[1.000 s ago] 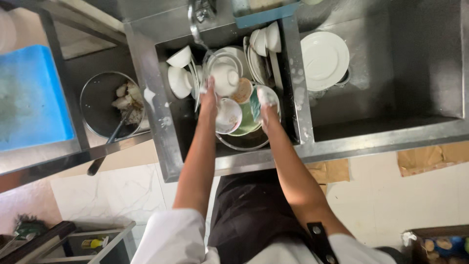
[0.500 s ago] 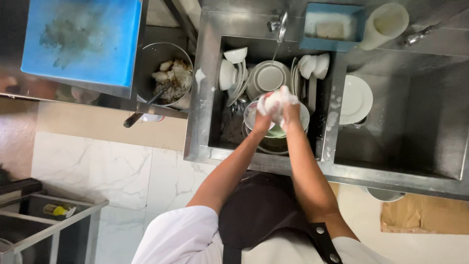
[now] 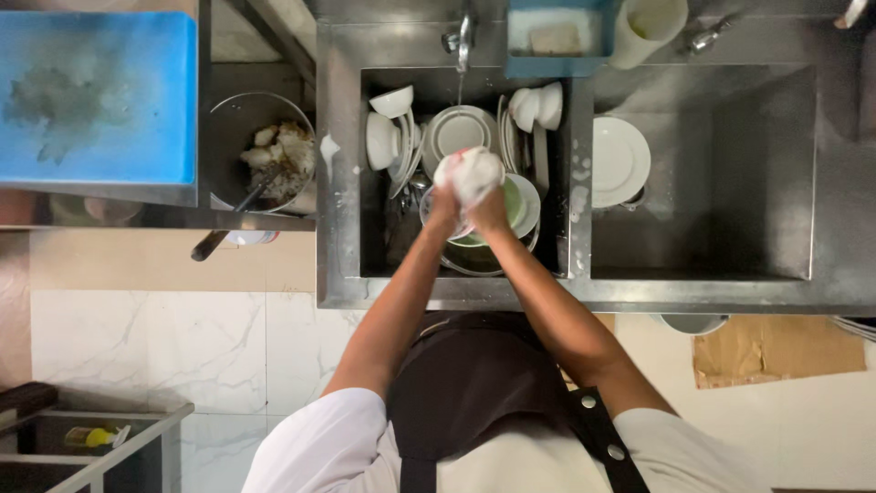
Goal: The person washes dishes in a double-basin stainless steel sink. They rinse a plastic container, wash their hands, scrub the sink surface, then wash several plates and bowls using a sponge and running water, placing cleaned items into the adjacent basin.
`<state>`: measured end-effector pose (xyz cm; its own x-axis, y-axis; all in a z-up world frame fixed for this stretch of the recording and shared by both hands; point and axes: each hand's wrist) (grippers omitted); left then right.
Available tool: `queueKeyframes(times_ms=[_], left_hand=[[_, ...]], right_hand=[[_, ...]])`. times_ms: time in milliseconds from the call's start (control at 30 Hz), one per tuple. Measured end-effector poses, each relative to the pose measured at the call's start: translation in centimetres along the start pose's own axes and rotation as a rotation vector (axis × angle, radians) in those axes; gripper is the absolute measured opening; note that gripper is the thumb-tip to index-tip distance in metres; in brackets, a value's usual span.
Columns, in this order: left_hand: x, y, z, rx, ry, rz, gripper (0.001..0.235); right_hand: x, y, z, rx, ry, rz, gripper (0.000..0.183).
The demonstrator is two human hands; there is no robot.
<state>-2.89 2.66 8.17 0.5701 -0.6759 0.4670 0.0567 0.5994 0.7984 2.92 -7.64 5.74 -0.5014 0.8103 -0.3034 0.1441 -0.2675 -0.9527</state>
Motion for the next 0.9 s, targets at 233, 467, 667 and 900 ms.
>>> queueKeyframes(times_ms=[233, 467, 667, 900], left_hand=[[-2.7, 0.5, -1.6, -0.439, -0.052, 0.077, 0.061], [-3.7, -1.2, -3.4, 0.150, -0.012, -0.643, 0.053], [-2.5, 0.2, -1.2, 0.112, 0.045, 0.095, 0.050], [-3.0, 3.7, -1.5, -0.348, -0.032, 0.286, 0.068]], right_hand=[[-0.7, 0.4, 0.0, -0.113, -0.318, -0.098, 0.047], [-1.5, -1.6, -0.8, -0.306, -0.404, 0.365, 0.047], [-0.9, -4.4, -1.7, 0.292, -0.228, -0.571, 0.042], [-3.1, -9.2, -1.8, -0.624, -0.416, 0.496, 0.044]])
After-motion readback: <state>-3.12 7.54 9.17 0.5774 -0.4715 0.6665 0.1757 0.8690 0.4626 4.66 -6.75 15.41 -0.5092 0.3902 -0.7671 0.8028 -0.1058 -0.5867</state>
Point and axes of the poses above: each hand's wrist, its own z-axis away from the middle knuckle, its own x-axis out of the palm, y = z × x, and after that the axes turned 1 degree about y, right-handed
